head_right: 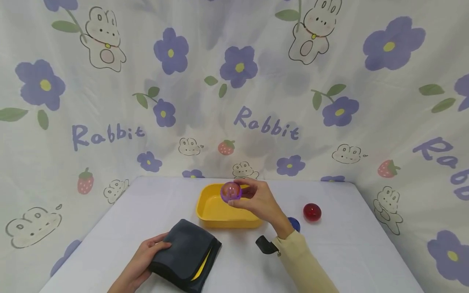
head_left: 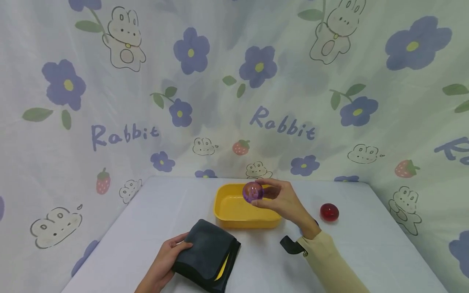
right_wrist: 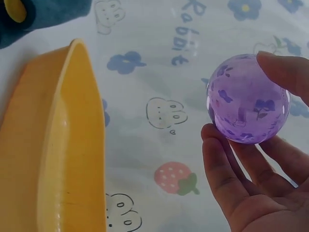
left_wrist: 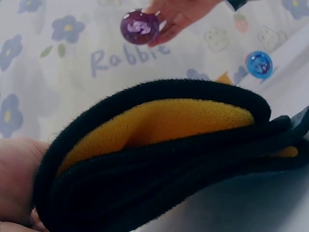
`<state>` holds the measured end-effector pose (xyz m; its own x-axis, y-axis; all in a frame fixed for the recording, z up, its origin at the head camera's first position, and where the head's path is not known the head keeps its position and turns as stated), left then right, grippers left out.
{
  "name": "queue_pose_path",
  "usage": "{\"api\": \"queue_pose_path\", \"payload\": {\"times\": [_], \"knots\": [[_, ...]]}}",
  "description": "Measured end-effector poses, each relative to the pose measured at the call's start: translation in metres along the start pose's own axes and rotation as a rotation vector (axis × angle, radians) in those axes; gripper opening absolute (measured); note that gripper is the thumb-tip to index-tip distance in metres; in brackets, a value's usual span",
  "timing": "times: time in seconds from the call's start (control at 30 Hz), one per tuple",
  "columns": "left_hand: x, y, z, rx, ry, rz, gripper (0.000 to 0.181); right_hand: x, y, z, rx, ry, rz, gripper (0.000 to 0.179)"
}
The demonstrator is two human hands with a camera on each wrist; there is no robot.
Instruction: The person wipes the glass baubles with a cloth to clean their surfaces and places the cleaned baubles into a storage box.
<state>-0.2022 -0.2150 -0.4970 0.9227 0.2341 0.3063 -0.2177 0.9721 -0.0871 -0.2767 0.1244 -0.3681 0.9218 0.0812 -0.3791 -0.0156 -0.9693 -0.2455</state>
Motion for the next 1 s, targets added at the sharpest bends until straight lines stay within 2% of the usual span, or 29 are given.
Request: {"api": "queue_pose_path", "payload": {"times": [0.23,0.47,0.83,1.0], "knots": [[-0.002,-0.001,-0.007,0.003,-0.018,0.002,0.067,-0.007,0.013,0.010,-0.048,0.021,-0.037,0.059],[-0.005,-0.001,-0.007,-0.006,-0.020,0.019,0.066,-0.015,0.027,0.019,-0.075,0.053,-0.057,0.058],[-0.005,-0.002,-0.009,0.012,-0.033,-0.014,0.069,-0.023,0.048,0.040,-0.054,0.167,-0.035,0.060],[-0.005,-0.001,-0.009,0.003,-0.029,-0.007,0.068,-0.025,0.057,0.049,-0.062,0.205,-0.045,0.061]]}}
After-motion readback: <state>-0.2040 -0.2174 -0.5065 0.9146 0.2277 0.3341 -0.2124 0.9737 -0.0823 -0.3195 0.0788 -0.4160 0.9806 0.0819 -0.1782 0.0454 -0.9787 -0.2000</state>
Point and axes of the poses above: each hand's wrist, its own x-axis away from the middle knuckle, its own y-axis out of the palm, z = x × y, the point moved 5 cm from there along -x, towards the middle knuckle, and after that the axes turned 14 degrees about z, right-handed, at the moved point
